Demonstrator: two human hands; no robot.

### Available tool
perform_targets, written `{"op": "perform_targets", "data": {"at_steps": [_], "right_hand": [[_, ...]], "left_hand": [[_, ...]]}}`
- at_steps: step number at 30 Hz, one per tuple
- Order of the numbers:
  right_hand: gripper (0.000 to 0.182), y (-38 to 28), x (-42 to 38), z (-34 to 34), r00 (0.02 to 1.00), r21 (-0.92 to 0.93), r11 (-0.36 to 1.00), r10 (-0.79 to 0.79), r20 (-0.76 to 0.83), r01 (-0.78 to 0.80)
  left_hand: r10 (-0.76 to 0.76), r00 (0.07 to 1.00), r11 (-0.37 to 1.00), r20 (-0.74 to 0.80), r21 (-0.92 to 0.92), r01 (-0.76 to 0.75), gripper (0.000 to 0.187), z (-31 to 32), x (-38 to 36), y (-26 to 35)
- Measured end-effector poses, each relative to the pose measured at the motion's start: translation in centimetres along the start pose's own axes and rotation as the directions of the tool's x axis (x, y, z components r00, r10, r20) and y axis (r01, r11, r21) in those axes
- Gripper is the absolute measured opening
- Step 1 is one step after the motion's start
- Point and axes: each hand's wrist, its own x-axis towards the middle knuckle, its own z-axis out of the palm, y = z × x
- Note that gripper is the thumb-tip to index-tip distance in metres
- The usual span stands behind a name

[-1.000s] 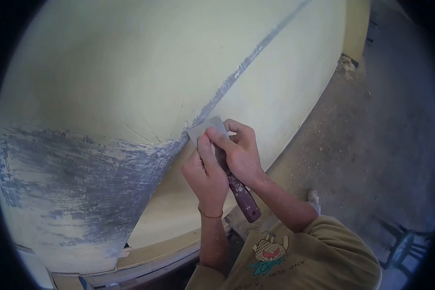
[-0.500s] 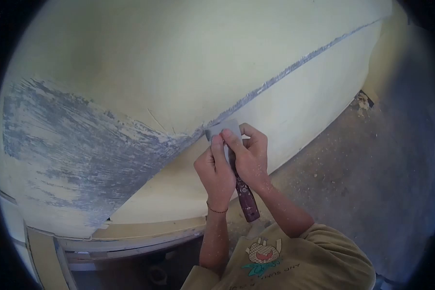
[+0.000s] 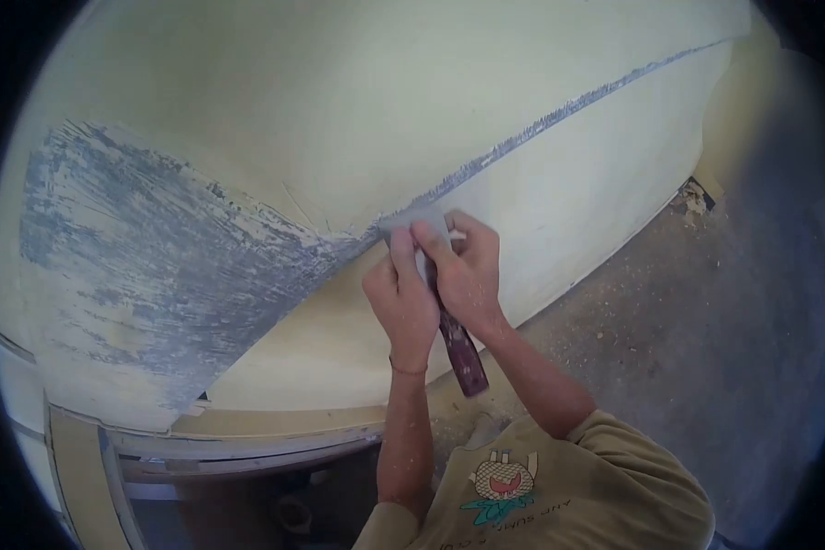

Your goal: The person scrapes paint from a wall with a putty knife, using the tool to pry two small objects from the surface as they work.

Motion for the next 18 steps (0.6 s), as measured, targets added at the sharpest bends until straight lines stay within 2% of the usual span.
{"op": "perform_targets", "data": {"at_steps": [1,4,5,6,7,8,10,14,16,18], "right_hand": [[0.020,0.0,0.0,-0.1,0.999,-0.025,0.999,-0.031,0.012,0.032],[0.020,1.4,-0.5,-0.2,0.999,-0.035,0.998,0.044,0.002,-0.044],[0.020,1.7,-0.3,0.1,1.000,-0.032,0.999,0.028,0.000,-0.028],[0.021,1.7,0.2,0.5,0.996,-0.027,0.995,-0.094,-0.006,0.094],[0.024,1.9,0.3,0.8,0.979,-0.020,0.979,-0.205,-0.016,0.204],[0.024,2.1,0.3,0.8,0.979,-0.017,0.979,-0.204,-0.020,0.204],[0.024,1.9,-0.3,0.7,1.000,0.057,0.998,-0.029,-0.004,0.030],[0.025,2.2,-0.9,1.1,1.000,0.075,0.997,0.005,-0.013,-0.004],[0.026,1.4,-0.7,0.7,1.000,0.026,1.000,0.003,0.025,-0.004],[0.026,1.5,-0.9,0.3,1.000,0.002,1.000,0.019,0.021,-0.019]], "left_hand": [[0.001,1.000,1.000,0.006,0.002,-0.001,0.049,0.1,0.3,-0.1],[-0.017,1.000,0.996,-0.001,-0.093,0.017,0.048,-0.1,-0.5,-0.1],[-0.052,0.999,0.988,-0.013,-0.145,0.050,0.048,-0.2,-0.7,-0.2],[-0.083,0.996,0.977,-0.024,-0.200,0.076,0.048,0.0,-0.4,-0.1],[-0.016,1.000,1.000,-0.015,-0.009,0.016,0.047,-0.3,0.6,-0.2],[-0.014,1.000,1.000,-0.011,-0.006,0.014,0.047,-0.5,0.8,-0.3],[-0.060,0.998,0.997,-0.014,-0.053,0.059,0.044,-0.8,0.4,-0.4],[-0.117,0.993,0.986,-0.028,-0.120,0.113,0.039,-1.9,-1.8,0.0],[-0.056,0.993,0.992,0.100,-0.109,0.067,0.031,-2.5,-2.8,-0.3],[-0.064,0.993,0.982,0.094,-0.170,0.080,0.026,-1.9,-3.5,-0.4]]}}
